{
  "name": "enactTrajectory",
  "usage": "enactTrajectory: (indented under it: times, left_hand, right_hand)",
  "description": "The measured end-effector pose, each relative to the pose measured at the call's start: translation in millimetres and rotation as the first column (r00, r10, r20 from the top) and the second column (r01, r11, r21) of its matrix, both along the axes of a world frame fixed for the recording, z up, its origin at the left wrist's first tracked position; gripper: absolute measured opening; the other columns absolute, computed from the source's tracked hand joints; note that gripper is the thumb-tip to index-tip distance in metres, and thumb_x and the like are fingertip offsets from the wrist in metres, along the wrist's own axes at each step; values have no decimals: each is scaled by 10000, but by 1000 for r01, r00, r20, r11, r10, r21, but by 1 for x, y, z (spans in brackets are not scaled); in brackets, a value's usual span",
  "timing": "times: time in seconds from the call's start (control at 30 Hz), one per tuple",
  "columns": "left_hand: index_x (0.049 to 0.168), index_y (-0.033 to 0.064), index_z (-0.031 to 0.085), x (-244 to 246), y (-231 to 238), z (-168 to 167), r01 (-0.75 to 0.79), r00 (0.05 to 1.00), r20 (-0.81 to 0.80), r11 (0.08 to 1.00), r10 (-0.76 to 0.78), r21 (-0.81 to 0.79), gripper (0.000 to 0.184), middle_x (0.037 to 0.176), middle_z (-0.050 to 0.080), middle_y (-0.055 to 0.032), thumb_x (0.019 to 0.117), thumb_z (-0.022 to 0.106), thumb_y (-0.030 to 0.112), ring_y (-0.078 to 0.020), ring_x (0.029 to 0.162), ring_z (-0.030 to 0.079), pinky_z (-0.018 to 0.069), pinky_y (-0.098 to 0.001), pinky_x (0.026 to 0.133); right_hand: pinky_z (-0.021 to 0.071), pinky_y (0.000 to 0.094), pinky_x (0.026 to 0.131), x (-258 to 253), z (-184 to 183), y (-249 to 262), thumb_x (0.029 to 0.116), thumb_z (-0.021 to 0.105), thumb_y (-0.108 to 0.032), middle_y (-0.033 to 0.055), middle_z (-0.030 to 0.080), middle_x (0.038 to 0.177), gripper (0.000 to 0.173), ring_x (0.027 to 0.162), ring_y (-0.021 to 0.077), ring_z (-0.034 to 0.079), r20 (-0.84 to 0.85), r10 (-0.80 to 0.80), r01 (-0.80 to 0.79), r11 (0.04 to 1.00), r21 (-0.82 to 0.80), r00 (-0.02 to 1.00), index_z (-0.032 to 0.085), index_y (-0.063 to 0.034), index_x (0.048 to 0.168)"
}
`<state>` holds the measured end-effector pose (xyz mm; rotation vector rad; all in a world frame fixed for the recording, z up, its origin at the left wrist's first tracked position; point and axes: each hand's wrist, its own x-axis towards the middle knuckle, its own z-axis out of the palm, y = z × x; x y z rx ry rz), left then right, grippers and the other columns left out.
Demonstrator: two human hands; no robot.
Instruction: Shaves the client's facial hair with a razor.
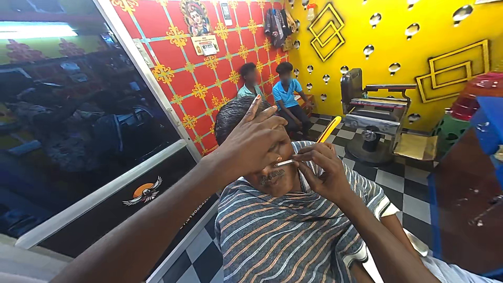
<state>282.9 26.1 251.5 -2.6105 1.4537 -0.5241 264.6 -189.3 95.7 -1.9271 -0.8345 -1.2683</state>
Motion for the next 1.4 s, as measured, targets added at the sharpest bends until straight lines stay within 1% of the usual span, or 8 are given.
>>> enactTrajectory:
  times: [0.1, 0.23, 0.37, 0.63, 0.97, 1.07, 1.2, 1.4]
  left_hand:
    - [1175, 276, 732, 0, 2, -3, -4, 1000, 14, 1000, 4, 10, 315, 1442, 601, -13, 881, 752, 387, -318, 1526, 321, 29, -655, 1258]
    - [1183, 259, 722, -1, 0, -5, -37, 999, 37, 999, 37, 14, 328, 1439, 598, -22, 871, 770, 347, -320, 1530, 307, 26, -636, 1263]
    - [1180, 245, 726, 0, -1, -4, -52, 998, 34, 998, 51, 26, 363, 1473, 571, -38, 838, 811, 332, -329, 1540, 283, 16, -630, 1263]
    - [1162, 269, 729, 3, 0, -4, -33, 998, 44, 999, 32, 13, 347, 1487, 563, -4, 836, 809, 357, -303, 1550, 268, 3, -628, 1266]
    - [1112, 260, 743, 5, -2, -4, -12, 998, 55, 1000, 12, 3, 297, 1469, 579, -7, 836, 816, 340, -305, 1545, 280, -2, -631, 1263]
    - [1103, 257, 742, 4, -2, -6, -14, 999, 31, 1000, 14, -9, 276, 1462, 585, -2, 845, 809, 329, -296, 1544, 284, -4, -623, 1266]
    - [1155, 264, 733, 1, -3, -6, -19, 1000, -3, 999, 19, -37, 279, 1474, 577, 7, 886, 759, 330, -285, 1540, 297, 13, -639, 1261]
    - [1163, 234, 723, 2, -8, -16, -20, 999, 41, 999, 21, -35, 262, 1454, 592, -28, 914, 721, 318, -314, 1535, 303, 28, -629, 1266]
  right_hand:
    - [438, 455, 992, 2, 5, 0, 940, 664, -210, -35, 721, 1049, 131, 1021, 108, 646, 22, -29, 31, 995, -91, 999, 759, -169, 1021]
    - [436, 458, 994, 6, 10, 0, 946, 658, -220, -32, 721, 1053, 122, 1044, 122, 647, 39, -38, 44, 987, -153, 999, 757, -176, 1002]
    - [438, 435, 972, 9, 18, -5, 934, 651, -231, -27, 713, 1012, 119, 1007, 120, 644, 16, 7, -4, 974, -228, 1000, 749, -168, 954]
    - [446, 438, 958, 15, 31, -11, 905, 642, -229, -25, 684, 928, 109, 941, 123, 637, -39, 73, -82, 942, -326, 997, 719, -154, 917]
    - [445, 410, 921, 14, 33, -11, 894, 649, -210, -32, 675, 894, 92, 911, 106, 631, -114, 110, -143, 928, -345, 987, 720, -152, 886]
    - [445, 426, 947, 14, 30, -10, 898, 655, -206, -29, 693, 927, 95, 943, 115, 639, -84, 98, -120, 942, -314, 992, 725, -145, 912]
    - [432, 451, 1034, 10, 21, -13, 941, 667, -225, -33, 725, 1010, 133, 1033, 103, 654, -9, 62, -62, 980, -190, 998, 754, -142, 997]
    - [439, 446, 1017, 10, 10, -12, 934, 676, -232, -42, 720, 1036, 136, 1055, 106, 646, -16, 17, -19, 988, -156, 1000, 760, -163, 1016]
